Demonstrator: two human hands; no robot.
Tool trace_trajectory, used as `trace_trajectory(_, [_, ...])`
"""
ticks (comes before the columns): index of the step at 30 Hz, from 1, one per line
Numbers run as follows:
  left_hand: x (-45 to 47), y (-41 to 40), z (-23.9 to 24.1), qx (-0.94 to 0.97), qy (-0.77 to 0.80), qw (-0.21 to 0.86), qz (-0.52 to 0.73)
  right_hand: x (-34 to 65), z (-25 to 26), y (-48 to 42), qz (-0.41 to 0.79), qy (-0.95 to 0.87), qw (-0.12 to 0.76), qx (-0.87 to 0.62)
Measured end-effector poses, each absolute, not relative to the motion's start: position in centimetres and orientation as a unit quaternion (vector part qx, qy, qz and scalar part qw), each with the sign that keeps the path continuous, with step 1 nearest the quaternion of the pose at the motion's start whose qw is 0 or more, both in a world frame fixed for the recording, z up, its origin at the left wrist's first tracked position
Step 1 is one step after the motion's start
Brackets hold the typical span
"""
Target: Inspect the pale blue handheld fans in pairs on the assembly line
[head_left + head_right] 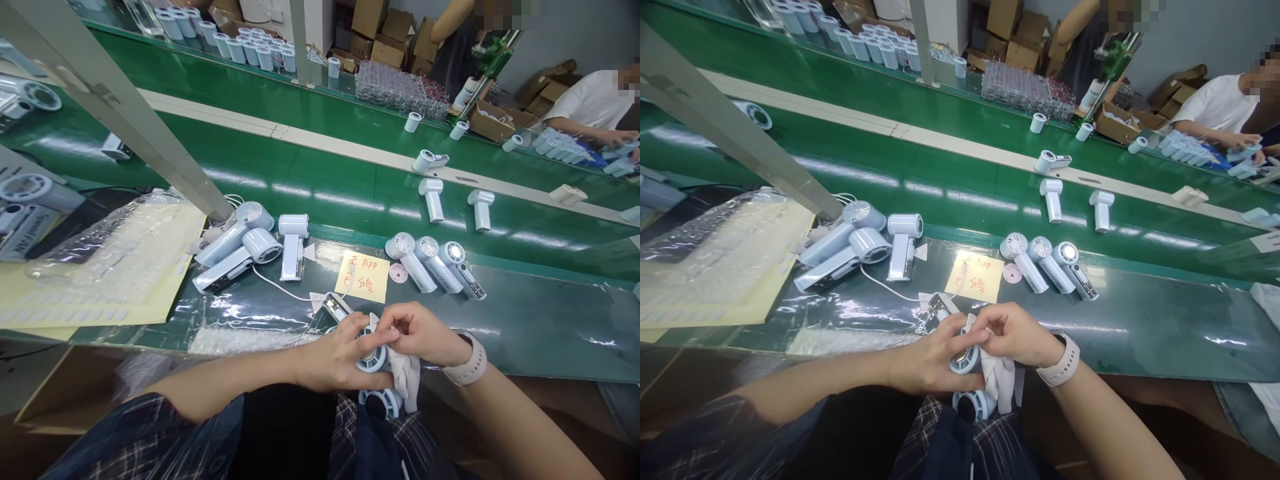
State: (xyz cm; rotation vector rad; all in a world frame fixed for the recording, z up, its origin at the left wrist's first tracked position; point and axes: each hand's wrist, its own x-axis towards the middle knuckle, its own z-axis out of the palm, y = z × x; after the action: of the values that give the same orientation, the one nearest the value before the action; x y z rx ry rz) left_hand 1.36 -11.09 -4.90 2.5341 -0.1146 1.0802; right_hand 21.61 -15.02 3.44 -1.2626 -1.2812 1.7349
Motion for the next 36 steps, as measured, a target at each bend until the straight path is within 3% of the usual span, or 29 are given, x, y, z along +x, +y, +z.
trace_trajectory(36, [1.45, -11.12, -4.93, 0.904, -0.044, 0.175, 0.387, 21.46, 3.07, -15.06, 0.697, -0.469, 0.32, -0.439])
